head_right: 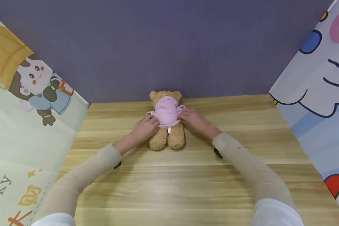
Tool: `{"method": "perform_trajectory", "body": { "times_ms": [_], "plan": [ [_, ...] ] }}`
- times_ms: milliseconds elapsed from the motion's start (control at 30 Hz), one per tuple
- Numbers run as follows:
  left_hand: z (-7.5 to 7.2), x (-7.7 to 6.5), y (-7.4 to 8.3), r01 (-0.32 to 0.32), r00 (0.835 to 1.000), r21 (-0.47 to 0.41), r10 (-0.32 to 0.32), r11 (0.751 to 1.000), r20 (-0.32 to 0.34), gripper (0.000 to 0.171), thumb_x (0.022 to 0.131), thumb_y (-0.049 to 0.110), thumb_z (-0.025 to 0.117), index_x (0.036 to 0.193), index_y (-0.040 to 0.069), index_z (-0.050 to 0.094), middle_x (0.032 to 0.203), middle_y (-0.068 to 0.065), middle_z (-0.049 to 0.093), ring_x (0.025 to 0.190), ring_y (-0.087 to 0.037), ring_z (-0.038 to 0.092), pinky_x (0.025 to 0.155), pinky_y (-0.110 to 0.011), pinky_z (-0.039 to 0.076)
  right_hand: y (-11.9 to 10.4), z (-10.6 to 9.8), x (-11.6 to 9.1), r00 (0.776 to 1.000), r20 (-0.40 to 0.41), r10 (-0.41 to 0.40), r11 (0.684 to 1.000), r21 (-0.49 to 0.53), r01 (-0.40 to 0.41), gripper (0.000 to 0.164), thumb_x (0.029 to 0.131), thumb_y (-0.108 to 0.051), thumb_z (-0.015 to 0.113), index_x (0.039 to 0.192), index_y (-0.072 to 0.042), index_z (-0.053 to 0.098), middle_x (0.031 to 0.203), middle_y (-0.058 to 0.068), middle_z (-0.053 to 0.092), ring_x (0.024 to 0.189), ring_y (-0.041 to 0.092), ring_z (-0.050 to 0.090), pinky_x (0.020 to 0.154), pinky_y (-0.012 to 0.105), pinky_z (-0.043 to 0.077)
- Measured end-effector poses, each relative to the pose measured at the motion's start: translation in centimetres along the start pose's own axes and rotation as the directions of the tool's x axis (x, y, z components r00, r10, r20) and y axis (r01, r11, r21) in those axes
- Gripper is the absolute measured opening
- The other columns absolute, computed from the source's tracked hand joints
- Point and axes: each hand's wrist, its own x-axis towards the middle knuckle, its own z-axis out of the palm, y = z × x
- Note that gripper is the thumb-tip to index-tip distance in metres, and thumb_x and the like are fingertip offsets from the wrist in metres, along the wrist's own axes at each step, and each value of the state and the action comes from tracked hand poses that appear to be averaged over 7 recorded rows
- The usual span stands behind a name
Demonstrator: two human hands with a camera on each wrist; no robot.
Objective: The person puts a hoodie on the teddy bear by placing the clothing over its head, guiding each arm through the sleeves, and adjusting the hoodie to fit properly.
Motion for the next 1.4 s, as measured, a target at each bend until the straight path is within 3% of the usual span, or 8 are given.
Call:
{"method": "perform_trajectory", "body": {
  "times_ms": [167, 367, 533, 667, 900, 1067, 1200, 1400],
  "plan": [
    [0.9, -0.1, -0.1, 0.016, 0.999, 0.029, -0.014, 0.999, -0.049, 0.013, 0.099, 0.016, 0.062, 0.097, 0.006, 0.069, 0.104, -0.007, 0.069, 0.105, -0.026, 0.061, 0.064, -0.029, 0.058, 0.2, -0.6, -0.4, 0.983, 0.171, 0.07, 0.997, 0.011, -0.073, 0.011, 0.098, -0.006, 0.064, 0.109, -0.009, 0.064, 0.1, 0.01, 0.071, 0.085, 0.026, 0.069, 0.077, 0.043, 0.059],
    [0.6, -0.1, -0.2, 0.081, 0.994, -0.179, -0.067, 0.981, 0.083, 0.016, 0.103, 0.016, 0.057, 0.106, 0.004, 0.067, 0.111, -0.01, 0.068, 0.111, -0.029, 0.057, 0.083, -0.033, 0.058, 0.1, -1.7, -0.3, 0.935, 0.33, 0.132, 0.984, 0.074, -0.165, 0.022, 0.099, -0.005, 0.062, 0.12, -0.007, 0.061, 0.124, 0.013, 0.06, 0.106, 0.031, 0.064, 0.092, 0.048, 0.055],
    [0.2, 0.4, -0.4, 0.076, 0.994, -0.224, -0.055, 0.972, 0.099, 0.015, 0.104, 0.013, 0.056, 0.106, 0.002, 0.067, 0.109, -0.013, 0.068, 0.109, -0.031, 0.059, 0.102, -0.04, 0.048, 0.5, -2.8, -0.4, 0.978, 0.206, 0.033, 0.996, 0.072, -0.048, 0.037, 0.094, -0.001, 0.066, 0.131, -0.002, 0.061, 0.136, 0.016, 0.059, 0.122, 0.036, 0.058, 0.107, 0.052, 0.046],
    [0.3, 1.7, -0.5, 0.091, 0.994, -0.154, -0.081, 0.984, 0.074, 0.017, 0.104, 0.019, 0.06, 0.104, 0.004, 0.067, 0.103, -0.012, 0.068, 0.102, -0.031, 0.061, 0.092, -0.041, 0.05, 0.6, -2.4, 1.2, 0.996, 0.08, -0.024, 1.0, 0.008, 0.024, 0.03, 0.091, -0.002, 0.071, 0.121, -0.001, 0.066, 0.121, 0.015, 0.067, 0.114, 0.035, 0.062, 0.105, 0.05, 0.047],
    [2.0, 3.8, 0.9, 0.01, 0.999, -0.026, -0.009, 1.0, 0.051, 0.018, 0.104, 0.017, 0.058, 0.098, 0.003, 0.067, 0.096, -0.012, 0.066, 0.088, -0.028, 0.058, 0.08, -0.038, 0.049, 2.2, -1.6, 1.2, 0.98, 0.196, 0.036, 0.999, 0.012, -0.039, 0.009, 0.096, -0.004, 0.067, 0.104, -0.004, 0.068, 0.097, 0.012, 0.07, 0.087, 0.027, 0.068, 0.078, 0.043, 0.058],
    [0.8, 4.8, 0.0, -0.006, 0.996, -0.103, 0.015, 0.995, 0.086, 0.018, 0.103, 0.017, 0.061, 0.092, 0.004, 0.068, 0.089, -0.01, 0.066, 0.083, -0.025, 0.063, 0.079, -0.037, 0.053, 2.3, -1.7, 1.7, 0.98, 0.192, 0.046, 0.999, 0.006, -0.048, 0.005, 0.094, -0.003, 0.065, 0.095, -0.006, 0.062, 0.086, 0.007, 0.064, 0.076, 0.023, 0.06, 0.071, 0.042, 0.054],
    [-1.3, 6.6, -1.8, 0.092, 0.984, -0.259, -0.047, 0.962, 0.174, 0.022, 0.102, 0.017, 0.058, 0.083, 0.009, 0.067, 0.078, -0.004, 0.063, 0.068, -0.018, 0.06, 0.062, -0.032, 0.054, 1.9, -1.4, 1.9, 0.981, 0.183, 0.064, 0.997, 0.023, -0.069, 0.017, 0.091, -0.003, 0.067, 0.105, -0.004, 0.058, 0.085, 0.011, 0.063, 0.07, 0.023, 0.059, 0.06, 0.038, 0.054],
    [-3.3, 11.2, -4.4, 0.281, 0.959, -0.391, -0.271, 0.876, 0.082, 0.014, 0.102, 0.011, 0.057, 0.099, 0.004, 0.069, 0.092, -0.01, 0.066, 0.084, -0.024, 0.061, 0.073, -0.035, 0.054, 1.4, -1.2, 1.6, 0.987, 0.161, 0.026, 0.999, 0.043, -0.034, 0.045, 0.092, -0.001, 0.069, 0.132, -0.01, 0.051, 0.081, 0.01, 0.065, 0.06, 0.019, 0.06, 0.046, 0.028, 0.049]
  ]
}}
